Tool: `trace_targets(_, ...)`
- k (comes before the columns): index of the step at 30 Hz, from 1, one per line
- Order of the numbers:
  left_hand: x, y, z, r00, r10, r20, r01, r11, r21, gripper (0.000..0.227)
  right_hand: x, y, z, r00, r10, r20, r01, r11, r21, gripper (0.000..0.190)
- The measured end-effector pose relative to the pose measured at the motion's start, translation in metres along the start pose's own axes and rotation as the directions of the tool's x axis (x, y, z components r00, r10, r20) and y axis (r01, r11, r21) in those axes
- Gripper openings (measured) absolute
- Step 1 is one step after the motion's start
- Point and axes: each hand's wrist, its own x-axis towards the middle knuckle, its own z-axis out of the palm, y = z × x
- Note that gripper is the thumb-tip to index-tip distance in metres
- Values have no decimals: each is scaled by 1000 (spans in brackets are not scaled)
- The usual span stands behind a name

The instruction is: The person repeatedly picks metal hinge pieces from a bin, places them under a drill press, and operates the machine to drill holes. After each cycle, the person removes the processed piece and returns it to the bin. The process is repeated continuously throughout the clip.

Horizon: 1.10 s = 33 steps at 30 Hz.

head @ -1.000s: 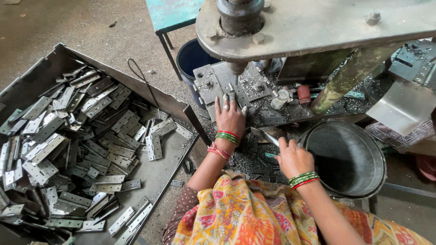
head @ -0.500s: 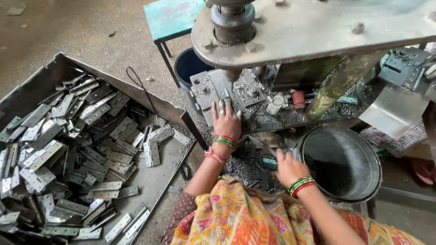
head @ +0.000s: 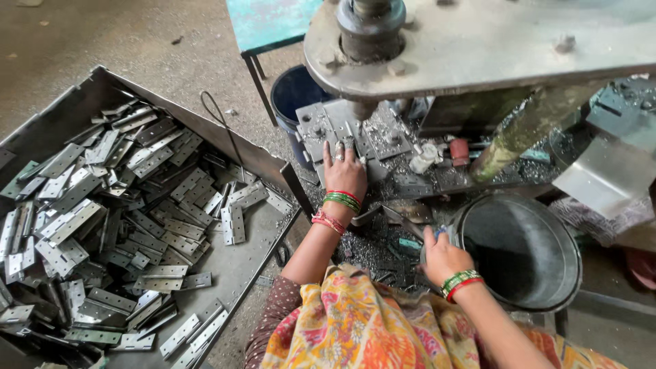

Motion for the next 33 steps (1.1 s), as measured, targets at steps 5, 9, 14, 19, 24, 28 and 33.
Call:
trace_targets(5, 14, -4, 3, 999, -27, -35, 29, 997, 65, 32, -3, -5, -9, 997, 82, 0, -82, 994, -75, 70)
trace_targets(9, 9, -5, 1, 999, -22, -29, 24, 998, 63, 33, -5, -2, 13, 989, 26, 143, -29, 999, 24, 103)
trace_targets(14, -10, 4, 0, 1000, 8, 28, -8, 1000, -2, 36, -12, 3, 10, 992, -31, 120, 39, 997, -61, 108)
trace_targets(19, 10, -3, -1, 1000, -10, 0, 10, 998, 61, 34, -4, -6, -19, 998, 54, 14, -53, 997, -59, 77)
trace_targets(24, 14, -11, -8, 1000, -2, 22, 2, 999, 43, 30, -4, -3, 10, 983, 58, 174, -57, 998, -14, 102)
trace_targets(28, -24, -20, -11, 988, -19, -155, -20, 969, -246, 27, -11, 5, 20, 987, 56, 153, -50, 998, -42, 80)
trace_targets(33, -99, -86, 17, 733, -414, -539, 218, 895, -390, 24, -17, 0, -16, 999, 36, 15, -34, 993, -112, 84)
